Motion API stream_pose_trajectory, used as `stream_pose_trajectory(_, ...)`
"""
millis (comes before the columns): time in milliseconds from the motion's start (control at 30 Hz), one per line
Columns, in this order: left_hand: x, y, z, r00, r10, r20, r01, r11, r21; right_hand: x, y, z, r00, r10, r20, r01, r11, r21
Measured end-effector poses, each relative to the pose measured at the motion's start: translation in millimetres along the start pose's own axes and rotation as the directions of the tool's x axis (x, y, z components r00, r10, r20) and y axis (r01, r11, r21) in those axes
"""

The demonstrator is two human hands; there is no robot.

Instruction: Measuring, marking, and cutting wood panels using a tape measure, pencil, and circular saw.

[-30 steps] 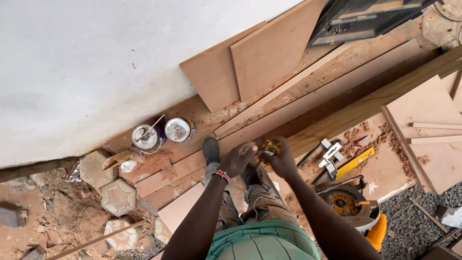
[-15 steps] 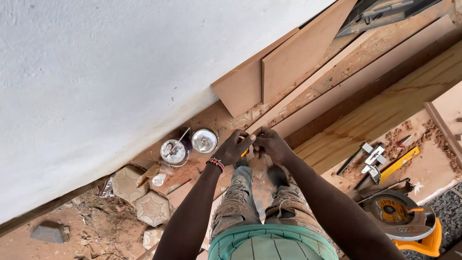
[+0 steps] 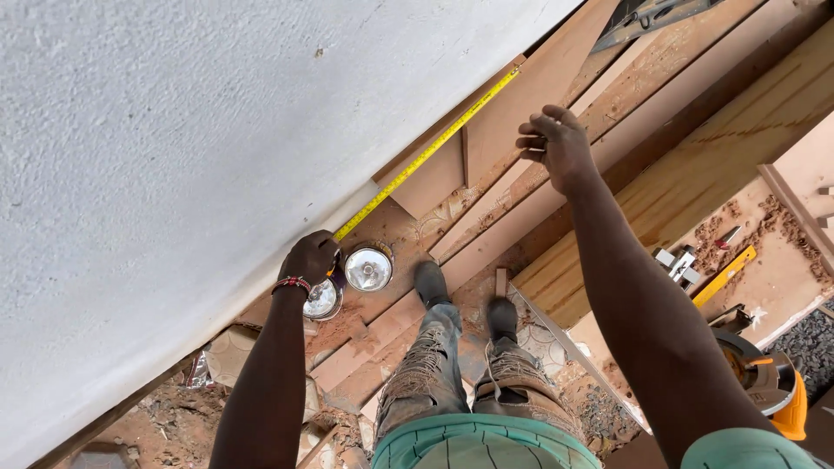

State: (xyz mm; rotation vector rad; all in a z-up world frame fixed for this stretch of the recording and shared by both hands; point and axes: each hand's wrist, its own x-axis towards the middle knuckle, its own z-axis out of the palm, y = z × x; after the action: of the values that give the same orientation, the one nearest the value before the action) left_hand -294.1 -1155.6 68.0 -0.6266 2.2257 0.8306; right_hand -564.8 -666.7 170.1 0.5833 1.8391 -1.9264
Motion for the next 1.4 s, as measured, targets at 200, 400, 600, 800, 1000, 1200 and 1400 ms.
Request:
stream_pose_trajectory(200,8,81,1,0.998,-0.054,-0.022,0.055,0.997,0.057,-71,58,14,0.966,0.247,0.08,-0.239,0.966,-0.102)
stream_pose_trajectory(400,37,74,9,0.994,-0.095,-0.062,0.098,0.993,0.059,-113,127,-15,0.922,0.387,0.007,-0.386,0.921,-0.052)
stream_pose_trajectory(600,13,103,5,0.969,-0.181,-0.166,0.194,0.979,0.065,-134,158,-37,0.894,0.449,-0.005,-0.446,0.887,-0.121)
stream_pose_trajectory(800,21,92,21,0.939,-0.266,-0.219,0.268,0.963,-0.024,-158,148,-20,0.888,0.459,0.017,-0.449,0.876,-0.177)
stream_pose_trajectory(1000,31,87,35,0.931,-0.258,-0.257,0.254,0.966,-0.048,-166,161,-24,0.882,0.471,0.025,-0.455,0.863,-0.22)
stream_pose_trajectory(1200,48,74,41,0.939,-0.229,-0.257,0.232,0.973,-0.017,-165,190,-39,0.88,0.473,0.037,-0.454,0.862,-0.228)
stream_pose_trajectory(1400,60,66,47,0.947,-0.223,-0.232,0.229,0.973,-0.001,-173,181,-36,0.886,0.462,0.04,-0.443,0.868,-0.223)
